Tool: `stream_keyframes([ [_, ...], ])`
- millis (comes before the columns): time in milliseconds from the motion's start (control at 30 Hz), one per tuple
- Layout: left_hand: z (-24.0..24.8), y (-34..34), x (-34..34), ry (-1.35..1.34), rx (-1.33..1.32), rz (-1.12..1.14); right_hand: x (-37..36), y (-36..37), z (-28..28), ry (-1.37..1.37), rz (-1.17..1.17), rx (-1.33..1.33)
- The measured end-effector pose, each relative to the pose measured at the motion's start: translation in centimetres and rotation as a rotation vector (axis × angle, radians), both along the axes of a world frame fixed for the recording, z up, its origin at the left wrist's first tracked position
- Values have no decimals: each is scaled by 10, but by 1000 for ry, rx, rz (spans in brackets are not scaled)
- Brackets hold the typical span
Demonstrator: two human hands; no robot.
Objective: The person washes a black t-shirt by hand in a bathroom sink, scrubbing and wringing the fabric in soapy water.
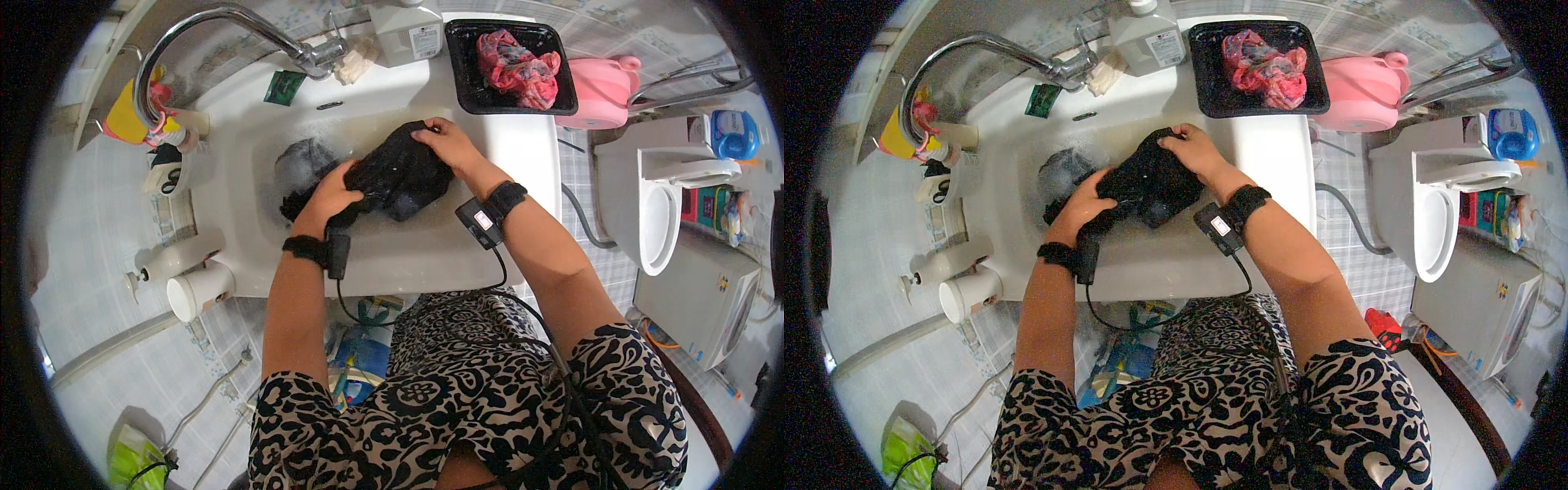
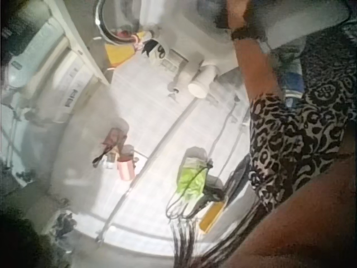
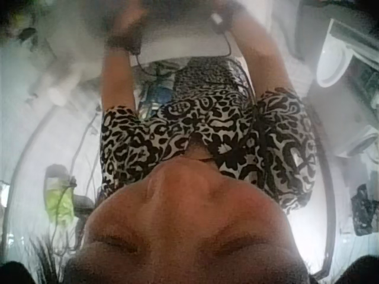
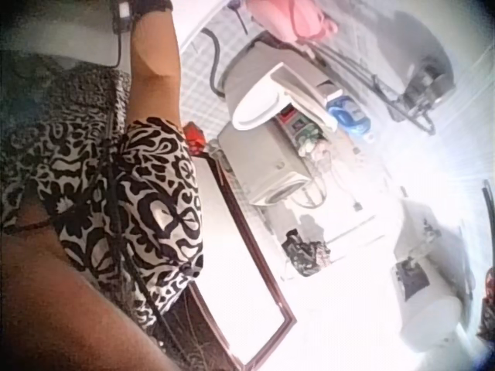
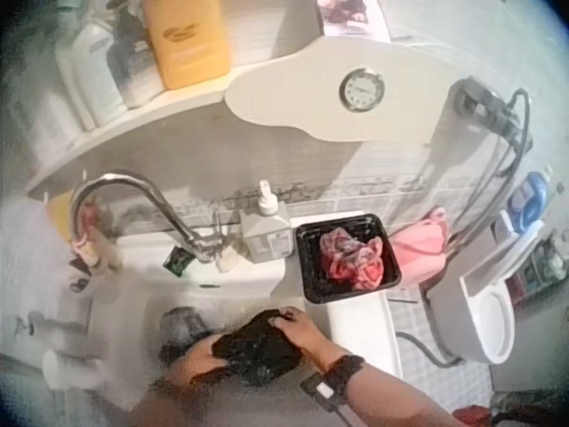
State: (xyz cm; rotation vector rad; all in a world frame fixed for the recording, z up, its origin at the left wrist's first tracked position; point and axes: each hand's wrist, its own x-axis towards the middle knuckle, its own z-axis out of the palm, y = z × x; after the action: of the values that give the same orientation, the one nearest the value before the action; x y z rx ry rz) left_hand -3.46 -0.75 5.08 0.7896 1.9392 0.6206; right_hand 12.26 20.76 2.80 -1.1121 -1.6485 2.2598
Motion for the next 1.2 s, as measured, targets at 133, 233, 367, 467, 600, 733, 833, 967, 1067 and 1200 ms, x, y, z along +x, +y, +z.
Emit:
stream_keyframes([
  [133, 11, -22, -5, -105, -97, 390, -5, 0, 22, 12, -21, 111],
  [233, 48, -1, 16, -118, -244, 522, -4, 4, -10, -35, -30, 401],
  [367, -11, -21, 12, -51, -197, 479, -5, -22, -3, -335, 211, 892],
  [467, 15, 10, 28, 43, -310, 213, -7, -46, 8, -565, 501, 1058],
  [600, -33, 0, 28, 63, -223, 297, -5, -60, -5, -440, 937, 1349],
  [733, 24, 19, 39, -274, -235, 853, -21, -41, -10, -292, 310, 764],
  [833, -48, -19, 18, -785, 172, 1147, -34, -74, 2, -68, 198, 748],
  [967, 26, 10, 37, -898, 337, 1274, -18, -118, 64, 226, 253, 628],
  [1067, 8, -9, 35, -945, 453, 1020, -21, -132, 68, 312, 283, 790],
  [1200, 11, 1, 56, -729, 408, 1181, -48, -125, 49, 135, 346, 918],
])
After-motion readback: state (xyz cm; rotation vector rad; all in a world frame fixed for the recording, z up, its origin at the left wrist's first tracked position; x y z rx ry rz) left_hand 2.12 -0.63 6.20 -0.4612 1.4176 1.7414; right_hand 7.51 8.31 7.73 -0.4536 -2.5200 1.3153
